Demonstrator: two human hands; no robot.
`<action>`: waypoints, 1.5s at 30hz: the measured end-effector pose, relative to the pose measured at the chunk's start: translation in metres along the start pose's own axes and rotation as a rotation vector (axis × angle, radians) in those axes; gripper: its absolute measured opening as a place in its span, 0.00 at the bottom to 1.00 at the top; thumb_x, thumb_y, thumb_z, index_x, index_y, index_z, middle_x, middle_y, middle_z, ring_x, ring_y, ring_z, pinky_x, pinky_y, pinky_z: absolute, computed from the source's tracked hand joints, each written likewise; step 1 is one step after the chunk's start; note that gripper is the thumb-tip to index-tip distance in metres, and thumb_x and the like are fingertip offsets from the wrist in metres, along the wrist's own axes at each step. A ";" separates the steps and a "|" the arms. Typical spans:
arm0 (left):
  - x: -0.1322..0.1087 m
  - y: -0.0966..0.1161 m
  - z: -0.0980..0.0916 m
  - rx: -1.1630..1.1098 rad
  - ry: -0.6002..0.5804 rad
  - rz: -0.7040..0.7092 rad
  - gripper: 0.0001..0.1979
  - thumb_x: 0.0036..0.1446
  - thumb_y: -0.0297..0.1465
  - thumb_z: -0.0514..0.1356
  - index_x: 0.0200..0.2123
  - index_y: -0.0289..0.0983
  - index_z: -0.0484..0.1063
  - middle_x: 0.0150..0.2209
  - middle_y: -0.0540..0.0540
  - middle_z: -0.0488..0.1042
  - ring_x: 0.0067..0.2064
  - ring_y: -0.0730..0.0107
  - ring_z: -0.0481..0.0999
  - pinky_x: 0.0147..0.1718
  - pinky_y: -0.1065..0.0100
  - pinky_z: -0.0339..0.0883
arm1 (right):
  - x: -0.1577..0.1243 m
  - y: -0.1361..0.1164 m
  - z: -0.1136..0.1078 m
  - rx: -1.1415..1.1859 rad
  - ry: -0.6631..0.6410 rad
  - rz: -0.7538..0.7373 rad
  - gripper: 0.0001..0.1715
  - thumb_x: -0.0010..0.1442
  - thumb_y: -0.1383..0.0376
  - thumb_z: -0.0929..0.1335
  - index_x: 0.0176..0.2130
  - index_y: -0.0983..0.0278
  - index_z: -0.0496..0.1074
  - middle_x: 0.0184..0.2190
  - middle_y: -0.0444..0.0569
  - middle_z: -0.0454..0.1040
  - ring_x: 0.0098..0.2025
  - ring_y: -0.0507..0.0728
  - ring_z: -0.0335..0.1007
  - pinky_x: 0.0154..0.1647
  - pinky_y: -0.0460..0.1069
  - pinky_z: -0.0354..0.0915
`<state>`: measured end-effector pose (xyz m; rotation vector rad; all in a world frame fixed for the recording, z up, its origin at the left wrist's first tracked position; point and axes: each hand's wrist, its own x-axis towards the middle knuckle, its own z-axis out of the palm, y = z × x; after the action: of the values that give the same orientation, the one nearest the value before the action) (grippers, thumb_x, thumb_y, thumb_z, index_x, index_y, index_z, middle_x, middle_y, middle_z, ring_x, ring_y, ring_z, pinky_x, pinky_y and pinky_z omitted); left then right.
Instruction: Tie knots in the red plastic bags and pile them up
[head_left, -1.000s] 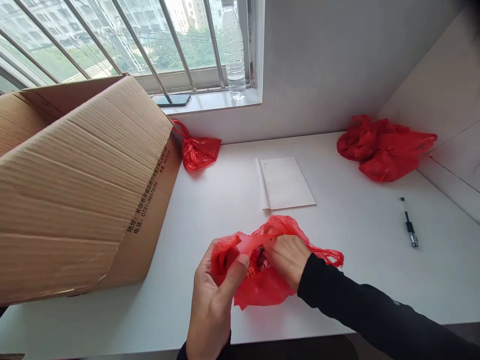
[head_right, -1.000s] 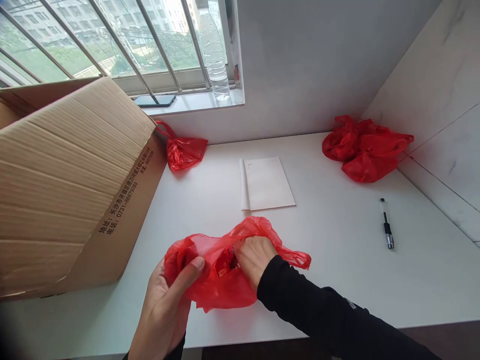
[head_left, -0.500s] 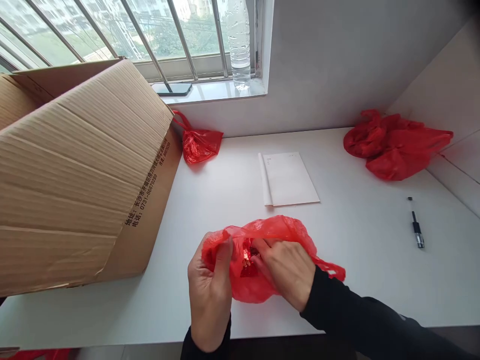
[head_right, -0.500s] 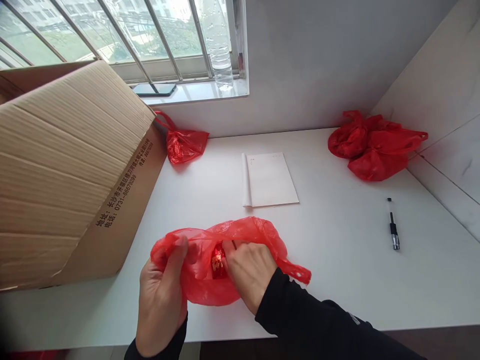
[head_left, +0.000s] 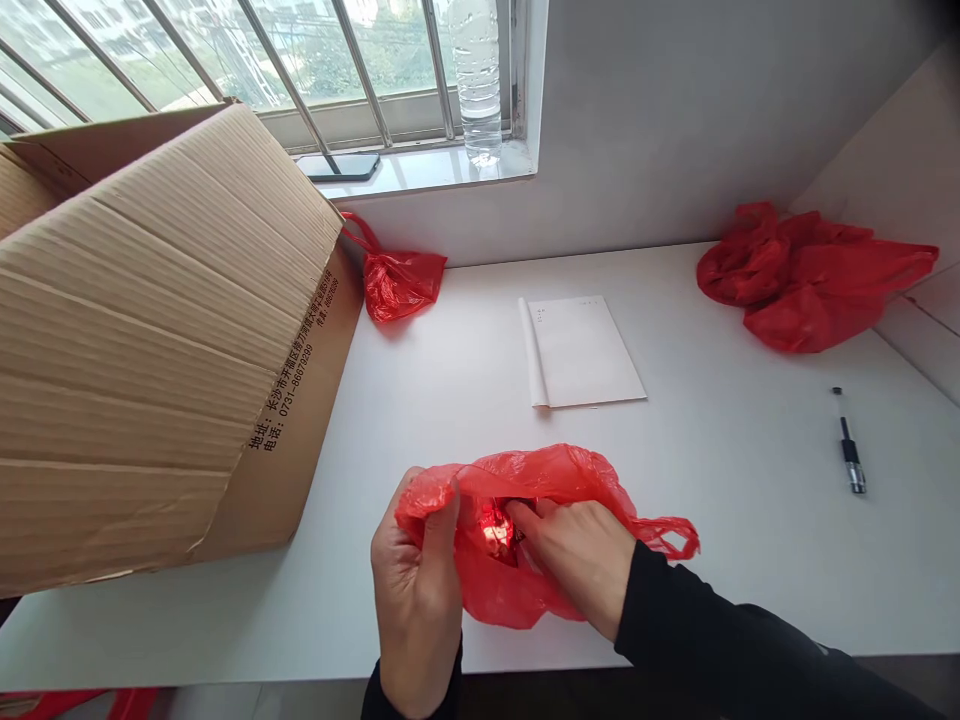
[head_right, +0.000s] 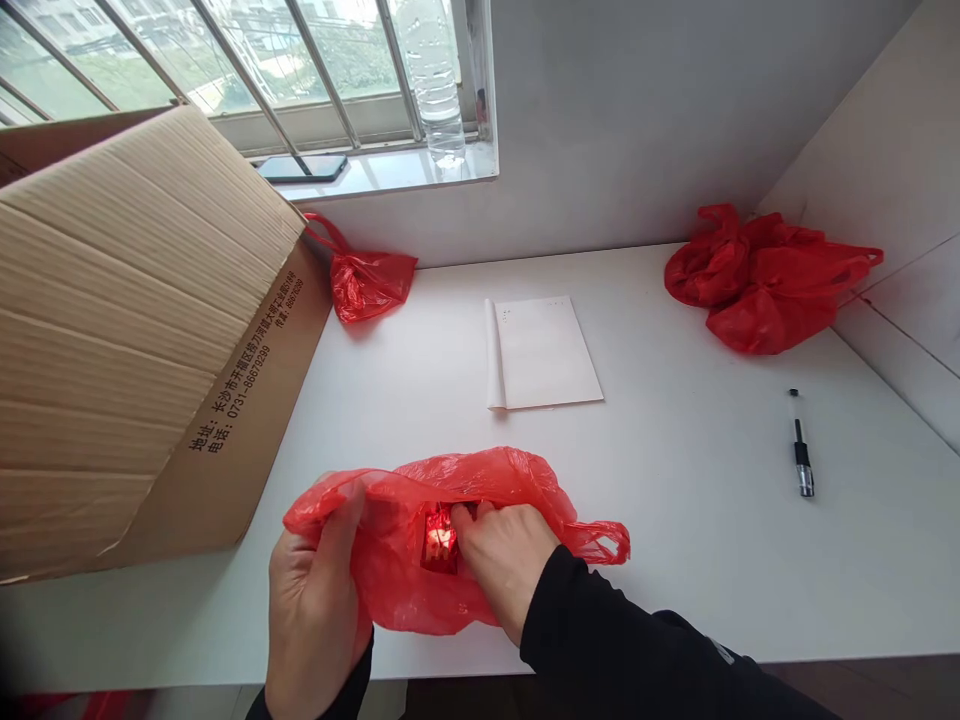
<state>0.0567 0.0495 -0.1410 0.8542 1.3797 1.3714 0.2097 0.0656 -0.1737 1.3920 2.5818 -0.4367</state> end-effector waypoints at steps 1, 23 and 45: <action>-0.001 0.000 0.001 0.003 -0.008 0.007 0.11 0.61 0.40 0.64 0.39 0.39 0.75 0.29 0.52 0.67 0.29 0.74 0.65 0.32 0.72 0.64 | 0.000 0.000 0.001 -0.005 -0.003 0.021 0.21 0.55 0.77 0.67 0.49 0.63 0.69 0.29 0.48 0.76 0.25 0.60 0.76 0.19 0.50 0.46; -0.004 0.000 0.013 0.004 -0.149 -0.031 0.14 0.64 0.41 0.60 0.30 0.39 0.68 0.27 0.51 0.66 0.29 0.74 0.63 0.27 0.74 0.63 | 0.001 0.031 -0.012 0.071 -0.063 0.286 0.15 0.68 0.68 0.62 0.30 0.62 0.72 0.26 0.49 0.76 0.27 0.60 0.76 0.21 0.50 0.49; -0.005 0.002 0.012 -0.023 -0.145 -0.004 0.13 0.63 0.39 0.61 0.29 0.39 0.68 0.27 0.51 0.66 0.29 0.73 0.63 0.27 0.73 0.62 | -0.006 0.015 -0.006 0.141 0.057 0.050 0.15 0.59 0.75 0.64 0.43 0.58 0.70 0.30 0.44 0.76 0.27 0.55 0.71 0.23 0.50 0.42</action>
<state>0.0690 0.0489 -0.1370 0.9162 1.2513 1.2939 0.2256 0.0705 -0.1689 1.5330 2.5990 -0.5893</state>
